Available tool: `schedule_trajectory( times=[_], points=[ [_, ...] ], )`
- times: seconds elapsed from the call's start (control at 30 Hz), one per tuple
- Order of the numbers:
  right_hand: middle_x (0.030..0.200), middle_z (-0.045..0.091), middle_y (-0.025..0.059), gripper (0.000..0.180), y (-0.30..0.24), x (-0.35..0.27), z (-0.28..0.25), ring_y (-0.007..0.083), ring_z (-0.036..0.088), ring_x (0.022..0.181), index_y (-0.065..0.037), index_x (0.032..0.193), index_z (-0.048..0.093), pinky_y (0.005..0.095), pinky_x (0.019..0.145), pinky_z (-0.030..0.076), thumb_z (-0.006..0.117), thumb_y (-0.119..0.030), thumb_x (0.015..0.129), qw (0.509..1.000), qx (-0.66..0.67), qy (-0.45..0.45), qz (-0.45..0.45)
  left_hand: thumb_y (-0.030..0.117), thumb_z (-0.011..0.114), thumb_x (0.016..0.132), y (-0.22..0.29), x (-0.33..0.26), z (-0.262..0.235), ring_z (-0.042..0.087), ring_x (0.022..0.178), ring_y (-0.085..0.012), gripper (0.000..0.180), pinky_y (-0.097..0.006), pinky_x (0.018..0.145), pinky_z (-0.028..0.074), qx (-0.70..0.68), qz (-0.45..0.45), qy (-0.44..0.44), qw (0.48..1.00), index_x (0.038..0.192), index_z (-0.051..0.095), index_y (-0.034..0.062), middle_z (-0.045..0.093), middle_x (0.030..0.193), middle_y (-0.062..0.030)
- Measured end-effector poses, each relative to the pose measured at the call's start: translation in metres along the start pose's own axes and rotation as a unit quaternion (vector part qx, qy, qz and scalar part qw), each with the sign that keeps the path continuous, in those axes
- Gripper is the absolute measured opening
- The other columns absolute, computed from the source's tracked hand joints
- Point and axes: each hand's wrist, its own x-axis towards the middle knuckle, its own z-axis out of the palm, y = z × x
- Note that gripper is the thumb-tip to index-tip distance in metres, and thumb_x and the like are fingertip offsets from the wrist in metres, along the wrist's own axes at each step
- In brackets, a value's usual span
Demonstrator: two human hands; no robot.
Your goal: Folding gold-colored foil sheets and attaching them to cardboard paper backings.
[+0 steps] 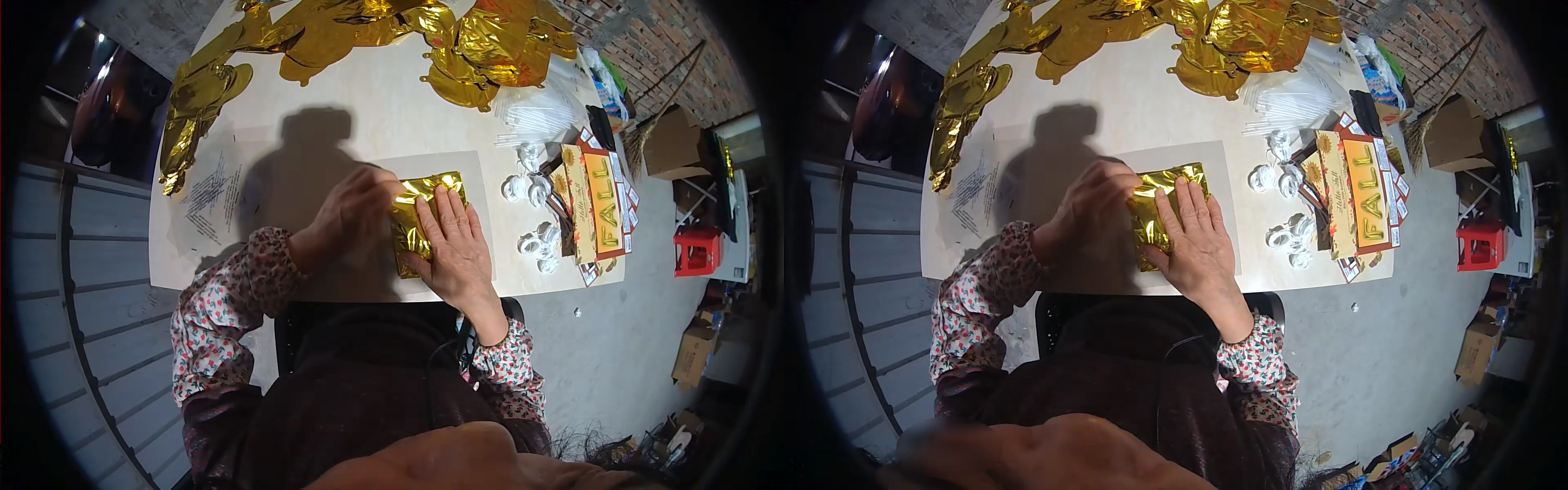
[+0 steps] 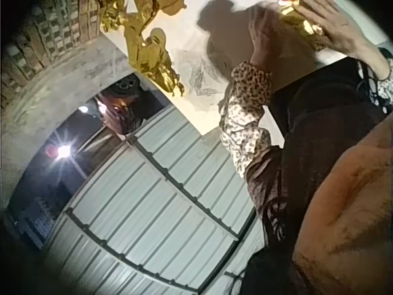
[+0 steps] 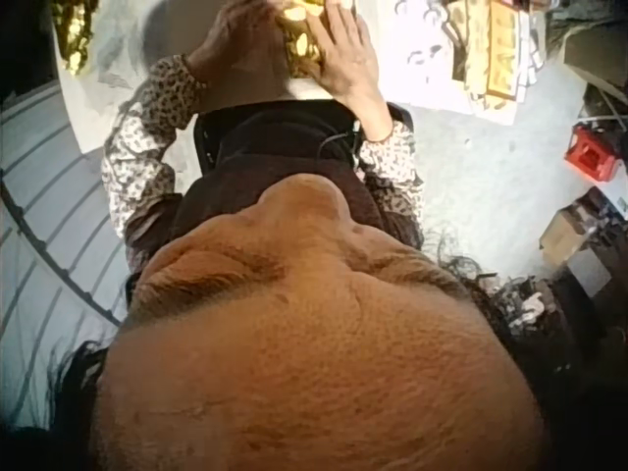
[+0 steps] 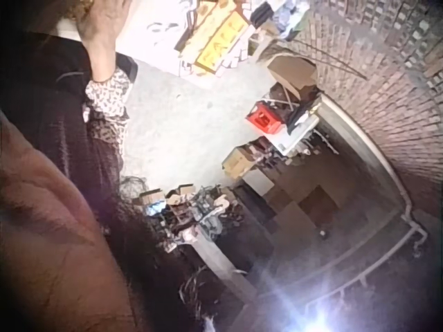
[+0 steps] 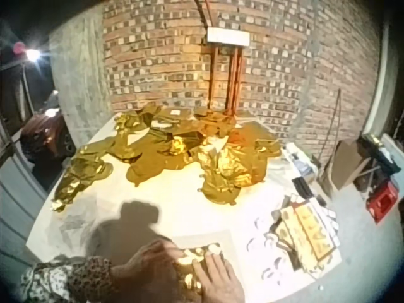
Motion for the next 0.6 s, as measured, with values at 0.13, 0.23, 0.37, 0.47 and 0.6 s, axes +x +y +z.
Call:
schedule_trajectory(
  times=[0.13,0.23,0.37,0.47,0.6],
  points=[
    [0.153,0.029,0.0191,0.086,-0.002,0.001,0.000,0.0327,0.027,0.143,-0.011,0.149,0.034,0.0462,0.116,0.022,0.073,-0.042,0.079,1.000,0.002,-0.002,0.000,0.003,0.062,0.081,-0.004,-0.002,0.003,0.059,0.095,-0.0316,0.027,-0.040,0.082,0.051,-0.003,0.032,-0.011,0.999,0.108,0.059,0.0057,0.060,0.102,-0.0098],
    [0.153,0.029,0.0192,0.086,-0.002,0.001,0.000,0.0325,0.027,0.143,-0.011,0.149,0.034,0.0463,0.116,0.022,0.073,-0.042,0.078,1.000,0.002,0.001,0.003,0.004,0.062,0.082,-0.014,-0.003,-0.003,0.058,0.099,-0.0295,0.030,-0.039,0.086,0.050,0.013,-0.008,0.002,1.000,0.111,0.059,0.0040,0.061,0.106,-0.0090],
    [0.154,0.028,0.0190,0.090,-0.002,0.001,0.000,0.0315,0.026,0.144,-0.007,0.150,0.030,0.0458,0.116,0.021,0.073,-0.041,0.078,1.000,0.005,0.002,0.010,0.007,0.062,0.085,-0.004,-0.001,-0.015,0.056,0.110,-0.0287,0.035,-0.038,0.093,0.048,0.029,0.011,-0.041,0.999,0.119,0.056,0.0007,0.058,0.118,-0.0109],
    [0.155,0.027,0.0189,0.093,-0.001,0.002,0.002,0.0309,0.024,0.145,-0.002,0.149,0.027,0.0455,0.117,0.020,0.073,-0.039,0.078,1.000,0.007,0.002,0.011,0.016,0.065,0.086,0.020,0.001,0.005,0.051,0.121,-0.0305,0.047,-0.040,0.102,0.043,0.023,0.050,-0.059,0.997,0.127,0.049,-0.0008,0.052,0.129,-0.0136],
    [0.155,0.026,0.0195,0.094,0.000,0.001,0.002,0.0310,0.023,0.145,0.002,0.148,0.026,0.0457,0.117,0.019,0.073,-0.036,0.077,1.000,0.002,-0.006,0.018,0.041,0.071,0.078,0.030,-0.006,0.005,0.033,0.139,-0.0318,0.083,-0.046,0.114,0.028,0.085,-0.056,-0.150,0.983,0.142,0.036,0.0003,0.036,0.148,-0.0172]
  ],
)
